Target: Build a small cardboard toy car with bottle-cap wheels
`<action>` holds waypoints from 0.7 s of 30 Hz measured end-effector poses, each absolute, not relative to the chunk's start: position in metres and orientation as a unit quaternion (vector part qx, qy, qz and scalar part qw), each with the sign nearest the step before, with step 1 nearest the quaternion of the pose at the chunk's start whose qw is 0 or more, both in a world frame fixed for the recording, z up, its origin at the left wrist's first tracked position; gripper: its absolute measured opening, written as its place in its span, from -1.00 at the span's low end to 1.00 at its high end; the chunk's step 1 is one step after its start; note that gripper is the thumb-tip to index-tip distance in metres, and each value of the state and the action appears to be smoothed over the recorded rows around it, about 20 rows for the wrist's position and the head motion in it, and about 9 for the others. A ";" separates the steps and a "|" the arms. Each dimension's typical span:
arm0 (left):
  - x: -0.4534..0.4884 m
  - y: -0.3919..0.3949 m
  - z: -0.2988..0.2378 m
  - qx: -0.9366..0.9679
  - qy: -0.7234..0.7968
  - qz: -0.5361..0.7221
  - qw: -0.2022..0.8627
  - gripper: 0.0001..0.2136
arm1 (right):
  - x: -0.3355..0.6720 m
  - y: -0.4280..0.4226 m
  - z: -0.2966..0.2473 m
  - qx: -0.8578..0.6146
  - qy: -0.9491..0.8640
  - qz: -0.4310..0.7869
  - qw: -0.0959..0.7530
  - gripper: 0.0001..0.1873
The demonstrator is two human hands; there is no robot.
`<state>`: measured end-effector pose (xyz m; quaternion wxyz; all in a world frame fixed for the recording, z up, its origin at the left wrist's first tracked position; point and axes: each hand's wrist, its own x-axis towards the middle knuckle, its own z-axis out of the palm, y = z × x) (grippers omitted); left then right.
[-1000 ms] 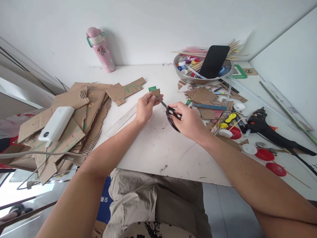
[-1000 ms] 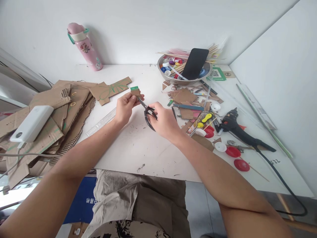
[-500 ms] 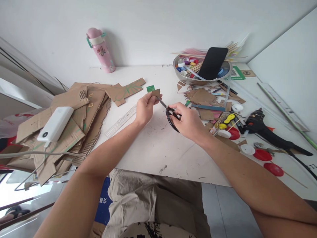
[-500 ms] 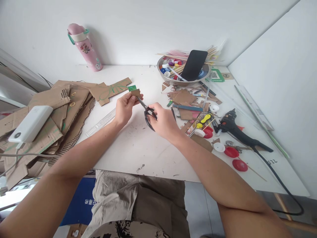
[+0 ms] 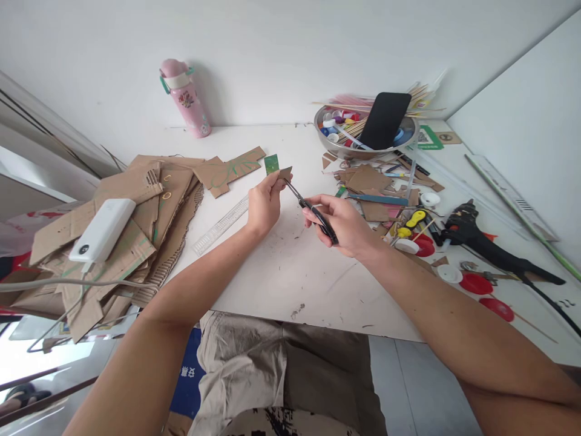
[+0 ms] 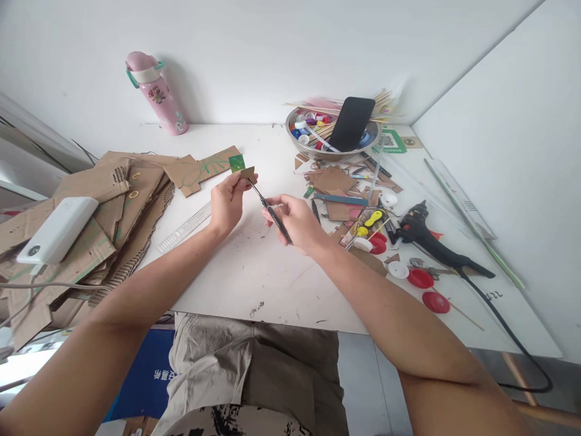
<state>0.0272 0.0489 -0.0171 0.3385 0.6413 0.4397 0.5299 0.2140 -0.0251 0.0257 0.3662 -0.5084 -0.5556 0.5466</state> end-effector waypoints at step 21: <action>0.031 0.045 -0.017 0.633 0.427 0.548 0.341 -0.80 | 0.210 -0.030 0.020 -0.561 -0.658 0.296 0.406 -0.77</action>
